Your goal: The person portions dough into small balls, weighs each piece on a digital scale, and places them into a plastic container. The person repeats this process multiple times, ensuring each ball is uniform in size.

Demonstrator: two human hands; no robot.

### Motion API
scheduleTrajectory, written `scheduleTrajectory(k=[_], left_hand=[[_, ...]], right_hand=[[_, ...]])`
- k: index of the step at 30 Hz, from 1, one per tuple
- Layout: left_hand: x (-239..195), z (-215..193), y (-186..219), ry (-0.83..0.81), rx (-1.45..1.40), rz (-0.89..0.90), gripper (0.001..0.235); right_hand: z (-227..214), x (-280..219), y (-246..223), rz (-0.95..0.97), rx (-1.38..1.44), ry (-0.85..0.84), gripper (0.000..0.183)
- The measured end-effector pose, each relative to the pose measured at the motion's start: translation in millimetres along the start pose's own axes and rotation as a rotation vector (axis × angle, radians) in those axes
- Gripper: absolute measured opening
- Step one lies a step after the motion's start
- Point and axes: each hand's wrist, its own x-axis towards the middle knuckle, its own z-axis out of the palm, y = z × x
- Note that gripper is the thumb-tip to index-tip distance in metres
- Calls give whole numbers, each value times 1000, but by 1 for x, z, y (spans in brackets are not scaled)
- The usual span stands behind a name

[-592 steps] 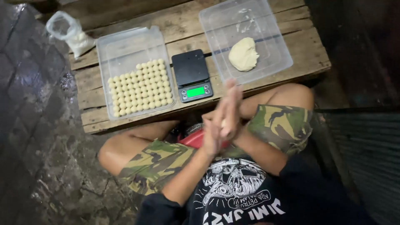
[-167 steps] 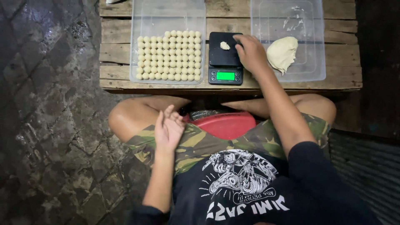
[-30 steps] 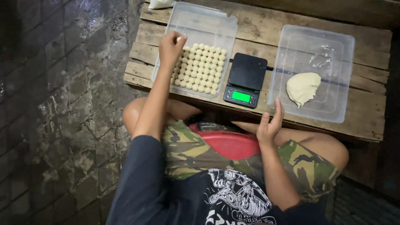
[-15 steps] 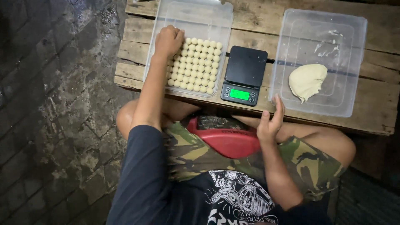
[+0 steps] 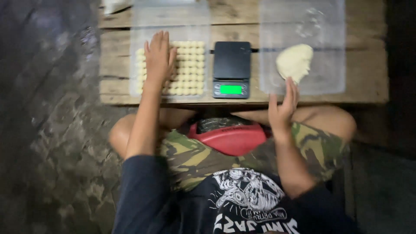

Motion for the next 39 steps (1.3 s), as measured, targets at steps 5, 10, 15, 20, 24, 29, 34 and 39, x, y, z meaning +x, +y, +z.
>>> scheduleTrajectory(k=[5,10,15,20,24,29,34,39], left_hand=[[-33,8,162,-272,-34,259,21],[-82,90,269,38,-395,791,22],[-47,194,308,249,-213,659,26],[-23,227,322,249,-192,465,15],[-15,191,326,114,-352,356,21],[-20,170,323,12,-409,371,17],[-19,157,325,-16,-370,358,21],[-20,154,328,-38,-357,345,21]], right_hand=[[-38,31,44,22,-351,-95,47],[-21,27,88,-133,-556,-177,51],[-12,36,98,-241,-513,-135,37],[-15,42,113,-351,-396,-120,21],[-37,44,109,-247,-251,-240,13],[-48,46,75,-195,-354,-267,54],[-22,40,107,-325,-423,-128,23],[-31,36,110,-363,-376,-127,12]])
